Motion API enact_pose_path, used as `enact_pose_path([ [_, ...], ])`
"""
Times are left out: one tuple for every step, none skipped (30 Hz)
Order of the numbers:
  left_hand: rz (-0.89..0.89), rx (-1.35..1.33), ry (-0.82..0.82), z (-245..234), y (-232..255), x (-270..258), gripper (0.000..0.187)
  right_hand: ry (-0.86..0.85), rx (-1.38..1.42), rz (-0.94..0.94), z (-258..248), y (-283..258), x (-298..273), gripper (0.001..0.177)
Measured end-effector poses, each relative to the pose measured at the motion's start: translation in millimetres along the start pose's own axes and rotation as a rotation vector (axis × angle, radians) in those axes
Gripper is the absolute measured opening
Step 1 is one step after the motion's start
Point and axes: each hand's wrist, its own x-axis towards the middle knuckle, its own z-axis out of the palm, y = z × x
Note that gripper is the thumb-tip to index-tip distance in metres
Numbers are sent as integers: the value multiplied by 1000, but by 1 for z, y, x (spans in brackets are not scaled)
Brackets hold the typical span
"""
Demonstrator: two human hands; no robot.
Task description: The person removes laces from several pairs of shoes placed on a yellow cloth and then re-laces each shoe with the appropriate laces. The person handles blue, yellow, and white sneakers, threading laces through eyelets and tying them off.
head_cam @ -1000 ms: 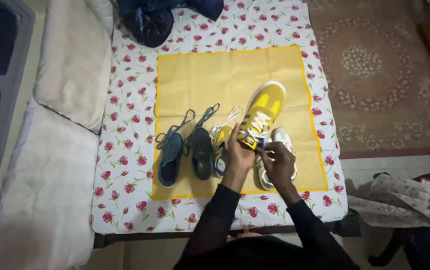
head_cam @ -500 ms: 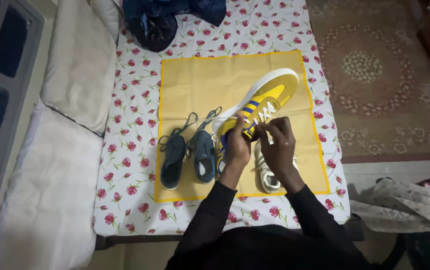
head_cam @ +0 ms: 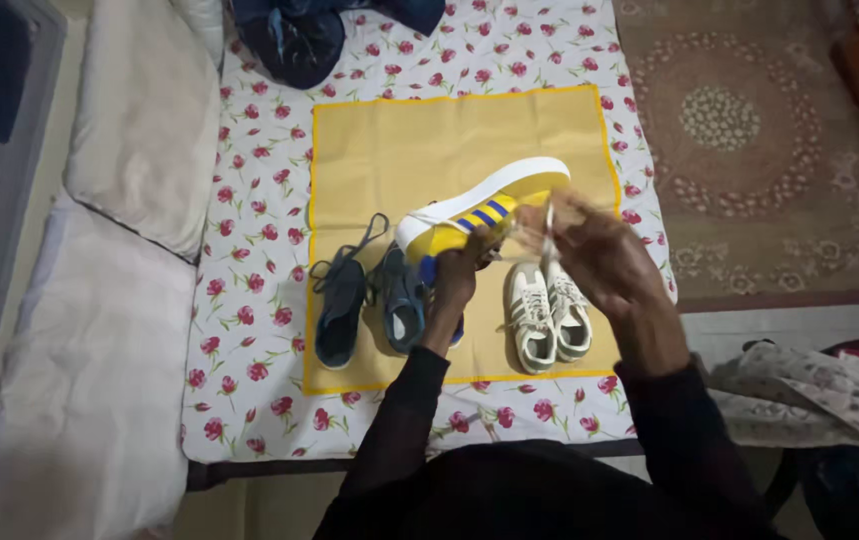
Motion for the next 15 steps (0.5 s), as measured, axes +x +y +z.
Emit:
enact_pose_path([
  [-72, 147, 50, -1, -1, 2, 68, 12, -21, -95, 0, -3, 4, 40],
  [-87, 69, 52, -2, -2, 0, 66, 21, -42, -187, 2, -3, 3, 47],
  [-103, -10, 54, -4, -1, -3, 64, 96, -377, -243, 6, -2, 1, 40],
  [-109, -89, 57, -6, 3, -2, 63, 170, -711, -302, 10, 0, 2, 33],
  [-122, -156, 67, -5, 9, 0, 55, 248, -1045, -358, 13, 2, 2, 27],
  [-144, -222, 77, -5, 13, -5, 49, 287, -1276, -395, 16, 7, -6, 24],
  [-166, -287, 88, -7, 18, -9, 44, 324, -1507, -431, 21, 15, -13, 23],
  [-154, -240, 88, -6, 23, -12, 49, 357, -1737, -469, 24, 21, -19, 21],
  [-143, -194, 89, -7, 27, -15, 56, 276, -1561, -519, 26, 25, -25, 19],
  [-127, -145, 92, -9, 33, -15, 63, 197, -1379, -570, 30, 30, -27, 18],
  [-112, -189, 81, -9, 38, -11, 57, 119, -1194, -614, 34, 34, -25, 17],
  [-109, -231, 66, -9, 41, -14, 52, 54, -1223, -679, 36, 36, -28, 18],
  [-107, -272, 50, -9, 42, -17, 48, -13, -1250, -743, 40, 40, -28, 20],
  [-112, -287, 50, -7, 45, -16, 48, -76, -1278, -813, 42, 39, -26, 21],
  [-117, -302, 51, -7, 47, -16, 49, -87, -1280, -792, 44, 38, -23, 19],
])
